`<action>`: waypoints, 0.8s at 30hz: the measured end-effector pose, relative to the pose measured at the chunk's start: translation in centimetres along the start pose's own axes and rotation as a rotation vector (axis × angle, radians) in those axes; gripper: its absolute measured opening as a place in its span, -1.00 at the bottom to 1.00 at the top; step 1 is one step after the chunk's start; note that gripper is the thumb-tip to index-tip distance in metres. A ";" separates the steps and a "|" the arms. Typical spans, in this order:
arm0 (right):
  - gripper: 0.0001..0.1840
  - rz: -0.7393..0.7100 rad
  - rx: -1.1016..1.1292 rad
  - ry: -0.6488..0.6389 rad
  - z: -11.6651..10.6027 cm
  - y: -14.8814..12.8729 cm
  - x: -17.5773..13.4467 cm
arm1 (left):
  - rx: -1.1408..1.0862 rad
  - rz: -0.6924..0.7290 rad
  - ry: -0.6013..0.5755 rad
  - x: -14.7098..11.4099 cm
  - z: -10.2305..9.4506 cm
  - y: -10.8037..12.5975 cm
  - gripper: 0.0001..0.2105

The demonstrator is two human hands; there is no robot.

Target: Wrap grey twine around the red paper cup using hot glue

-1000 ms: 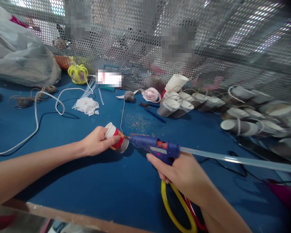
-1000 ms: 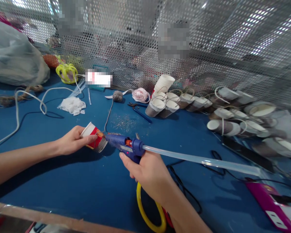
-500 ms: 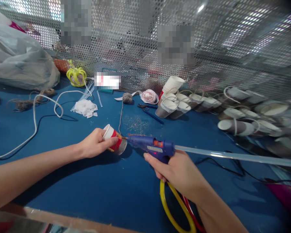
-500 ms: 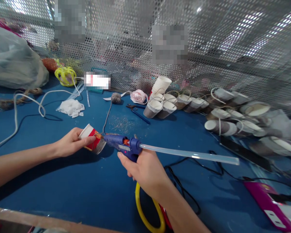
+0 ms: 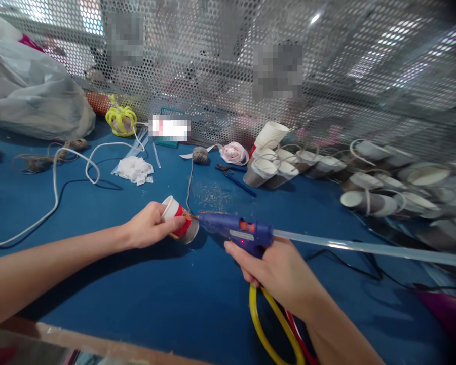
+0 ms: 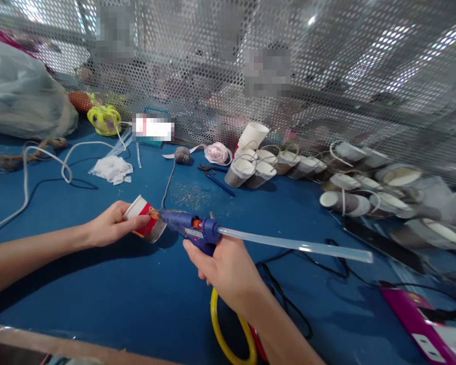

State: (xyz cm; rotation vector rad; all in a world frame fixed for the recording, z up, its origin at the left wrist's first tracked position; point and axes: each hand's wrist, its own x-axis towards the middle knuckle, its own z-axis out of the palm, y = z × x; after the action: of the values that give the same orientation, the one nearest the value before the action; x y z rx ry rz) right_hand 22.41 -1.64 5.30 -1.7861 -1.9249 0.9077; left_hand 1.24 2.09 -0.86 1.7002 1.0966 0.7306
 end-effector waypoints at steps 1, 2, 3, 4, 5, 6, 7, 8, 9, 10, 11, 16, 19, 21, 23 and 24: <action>-0.56 0.005 -0.003 0.004 0.0 0.0 0.0 | -0.003 -0.005 0.002 0.0 0.0 0.0 -0.68; -0.57 0.003 -0.002 0.007 0.0 0.0 0.0 | -0.009 -0.011 0.002 0.0 0.0 0.0 -0.68; -0.58 -0.003 0.001 0.012 0.0 0.0 -0.1 | -0.018 -0.017 0.001 0.0 0.0 0.0 -0.68; -0.59 -0.011 0.003 0.016 0.1 0.0 -0.1 | -0.028 -0.019 -0.001 0.0 0.0 0.0 -0.68; -0.59 -0.019 0.004 0.018 0.1 0.0 -0.2 | -0.033 -0.020 0.000 0.0 0.0 0.0 -0.68; -0.59 -0.024 0.004 0.018 0.1 0.0 -0.3 | -0.035 -0.020 0.002 0.0 0.0 -0.1 -0.68; -0.58 -0.028 0.000 0.017 0.0 0.0 -0.3 | -0.034 -0.021 0.005 0.0 0.0 -0.1 -0.68; -0.57 -0.032 -0.010 0.018 0.0 0.0 -0.4 | -0.029 -0.025 0.010 0.0 0.0 -0.1 -0.68; -0.56 -0.038 -0.026 0.021 0.0 0.0 -0.4 | -0.024 -0.033 0.014 0.0 0.0 -0.2 -0.68; -0.55 -0.046 -0.044 0.022 0.0 0.0 -0.4 | -0.020 -0.042 0.017 0.0 0.0 -0.2 -0.67; -0.55 -0.051 -0.059 0.022 0.0 0.1 -0.4 | -0.018 -0.049 0.019 0.0 0.1 -0.2 -0.67; -0.53 -0.050 -0.099 0.044 0.0 0.2 -0.5 | -0.024 -0.052 0.028 0.1 0.1 -0.3 -0.67; -0.53 -0.061 -0.116 0.047 0.0 0.2 -0.6 | -0.054 -0.058 0.030 0.1 0.1 -0.2 -0.66; -0.54 -0.074 -0.103 0.037 0.1 0.3 -0.7 | -0.085 -0.059 0.029 0.2 0.1 -0.2 -0.65; -0.57 -0.088 -0.087 0.034 0.2 0.4 -0.8 | -0.108 -0.058 0.034 0.2 0.1 -0.1 -0.65; -0.61 -0.095 -0.082 0.035 0.2 0.4 -0.9 | -0.118 -0.059 0.035 0.2 0.1 -0.1 -0.66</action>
State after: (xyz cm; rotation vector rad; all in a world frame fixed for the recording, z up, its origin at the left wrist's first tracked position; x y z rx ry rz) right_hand 22.70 -2.55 5.04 -1.7268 -2.0334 0.7706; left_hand 1.38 2.29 -1.01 1.5545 1.1013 0.7755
